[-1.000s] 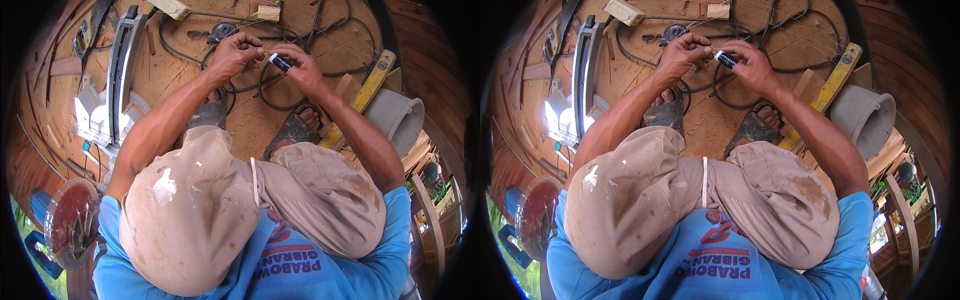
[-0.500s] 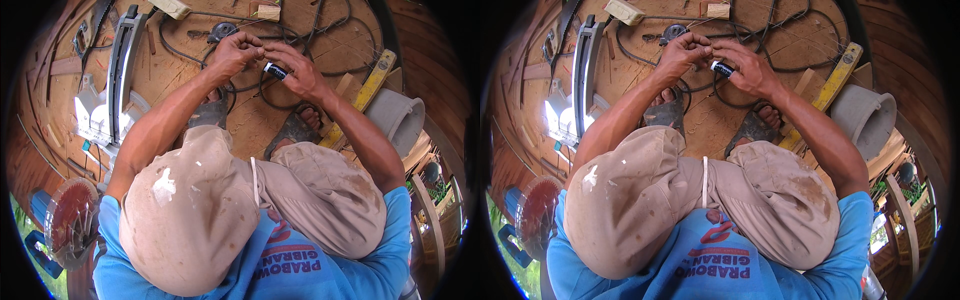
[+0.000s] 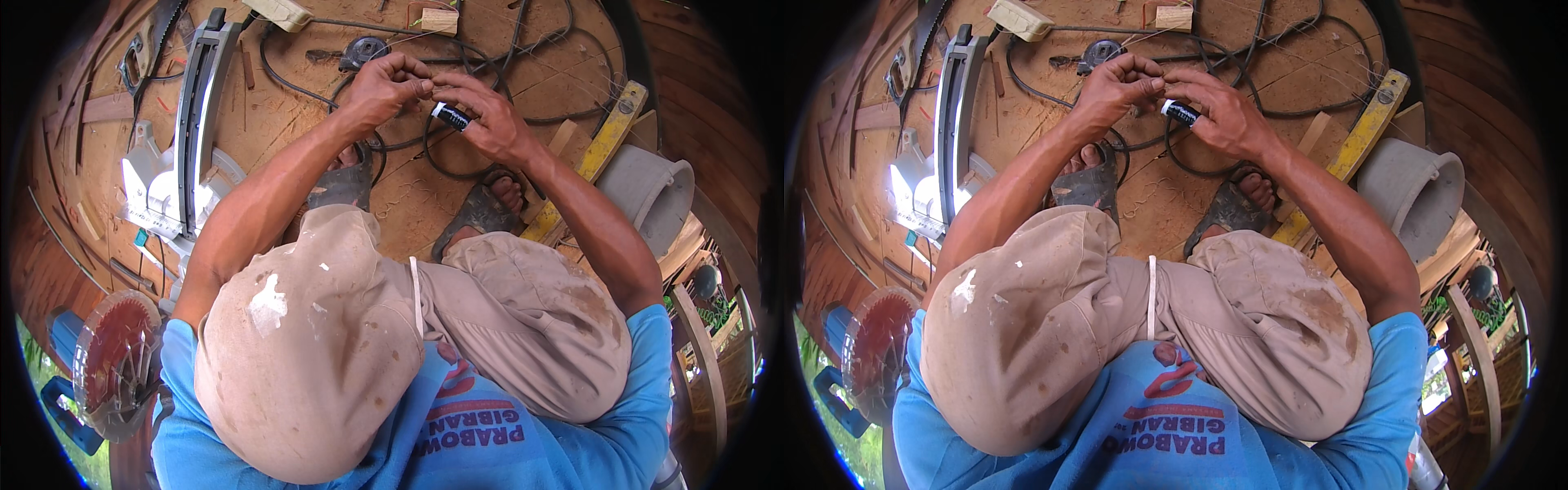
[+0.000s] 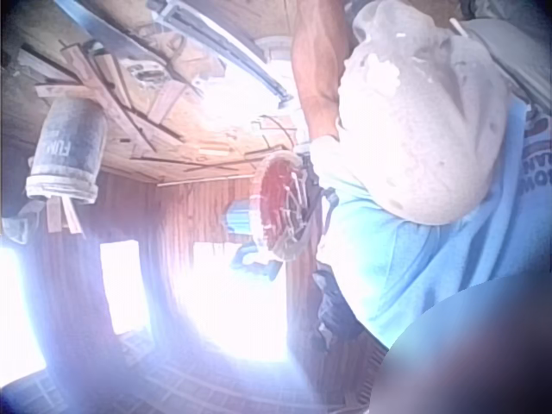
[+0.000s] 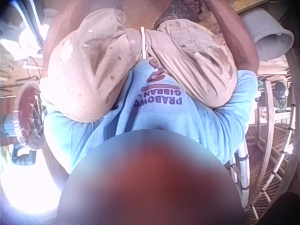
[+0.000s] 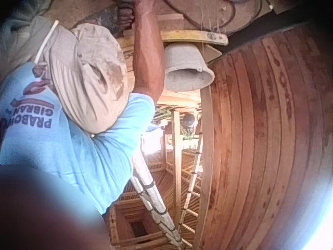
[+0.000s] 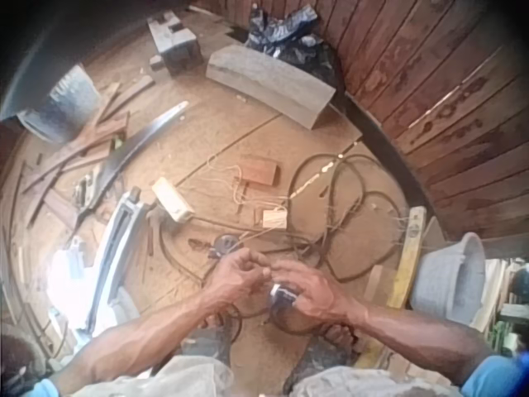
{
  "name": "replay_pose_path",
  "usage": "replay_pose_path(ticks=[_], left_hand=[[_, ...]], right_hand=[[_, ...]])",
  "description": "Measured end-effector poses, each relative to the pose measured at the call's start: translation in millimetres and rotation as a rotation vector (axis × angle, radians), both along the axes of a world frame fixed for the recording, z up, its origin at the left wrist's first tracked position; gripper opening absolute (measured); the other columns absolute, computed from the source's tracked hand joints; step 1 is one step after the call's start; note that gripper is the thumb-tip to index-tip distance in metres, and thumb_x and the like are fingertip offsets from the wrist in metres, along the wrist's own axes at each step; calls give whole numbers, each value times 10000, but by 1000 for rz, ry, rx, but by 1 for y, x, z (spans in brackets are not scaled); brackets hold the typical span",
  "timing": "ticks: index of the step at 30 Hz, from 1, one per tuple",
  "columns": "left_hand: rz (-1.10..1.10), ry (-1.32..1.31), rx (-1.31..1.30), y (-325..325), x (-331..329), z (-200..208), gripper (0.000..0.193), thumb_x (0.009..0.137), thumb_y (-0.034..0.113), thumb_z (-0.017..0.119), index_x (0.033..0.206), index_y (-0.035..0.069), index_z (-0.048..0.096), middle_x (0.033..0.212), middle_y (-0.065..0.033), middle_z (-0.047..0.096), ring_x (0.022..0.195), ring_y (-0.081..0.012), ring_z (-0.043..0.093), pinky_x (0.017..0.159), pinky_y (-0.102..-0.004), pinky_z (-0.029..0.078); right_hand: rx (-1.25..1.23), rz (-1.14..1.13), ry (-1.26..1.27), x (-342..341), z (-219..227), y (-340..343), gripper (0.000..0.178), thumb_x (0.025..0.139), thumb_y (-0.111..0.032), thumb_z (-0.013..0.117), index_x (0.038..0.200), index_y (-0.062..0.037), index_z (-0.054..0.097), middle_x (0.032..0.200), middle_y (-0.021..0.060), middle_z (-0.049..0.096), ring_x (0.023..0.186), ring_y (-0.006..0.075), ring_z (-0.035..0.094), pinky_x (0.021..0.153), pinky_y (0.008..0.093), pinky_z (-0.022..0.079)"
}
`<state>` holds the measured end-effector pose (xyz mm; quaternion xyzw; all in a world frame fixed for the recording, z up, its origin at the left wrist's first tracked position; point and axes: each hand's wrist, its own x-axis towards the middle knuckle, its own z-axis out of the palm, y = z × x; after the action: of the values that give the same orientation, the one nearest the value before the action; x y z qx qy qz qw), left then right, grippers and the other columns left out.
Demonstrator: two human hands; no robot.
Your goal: The person strips insulation from a wire, twists the exposed strands, and wraps the connection with electrical tape. The person uses pliers to strip the wire and then applies tape by hand.
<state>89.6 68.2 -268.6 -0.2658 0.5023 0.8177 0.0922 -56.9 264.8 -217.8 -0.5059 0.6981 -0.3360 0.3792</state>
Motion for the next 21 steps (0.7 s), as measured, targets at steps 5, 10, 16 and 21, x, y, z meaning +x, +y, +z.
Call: replay_pose_path(ticks=[5,10,16,21], left_hand=[[3,21,-1,0,0,2,307,974,188,792,1185,-3,676,974,-78,757,802,-132,713,717,-258,579],[-38,-5,-29,0,0,7,309,965,211,806,1172,10,698,945,-54,749,772,-108,684,693,-249,543],[-105,-9,-137,-1,1,11,283,970,217,802,1158,17,734,906,-20,733,761,-83,661,679,-246,519],[-146,-20,-290,3,2,11,270,977,213,795,1163,21,757,859,8,698,743,-56,610,667,-239,491]], right_hand=[[8,-5,-28,-1,-4,-2,467,872,-84,543,1304,5,694,1424,177,635,1323,342,619,1155,427,477],[29,-15,-3,-1,-4,-2,470,859,-79,539,1292,23,692,1384,185,656,1293,339,638,1140,422,491],[51,-93,-46,-3,-6,-1,474,850,-74,533,1289,10,694,1342,175,679,1259,325,658,1127,416,500],[56,-144,-108,-4,-11,-2,455,865,-83,536,1280,13,695,1294,165,705,1212,315,680,1102,396,508]])
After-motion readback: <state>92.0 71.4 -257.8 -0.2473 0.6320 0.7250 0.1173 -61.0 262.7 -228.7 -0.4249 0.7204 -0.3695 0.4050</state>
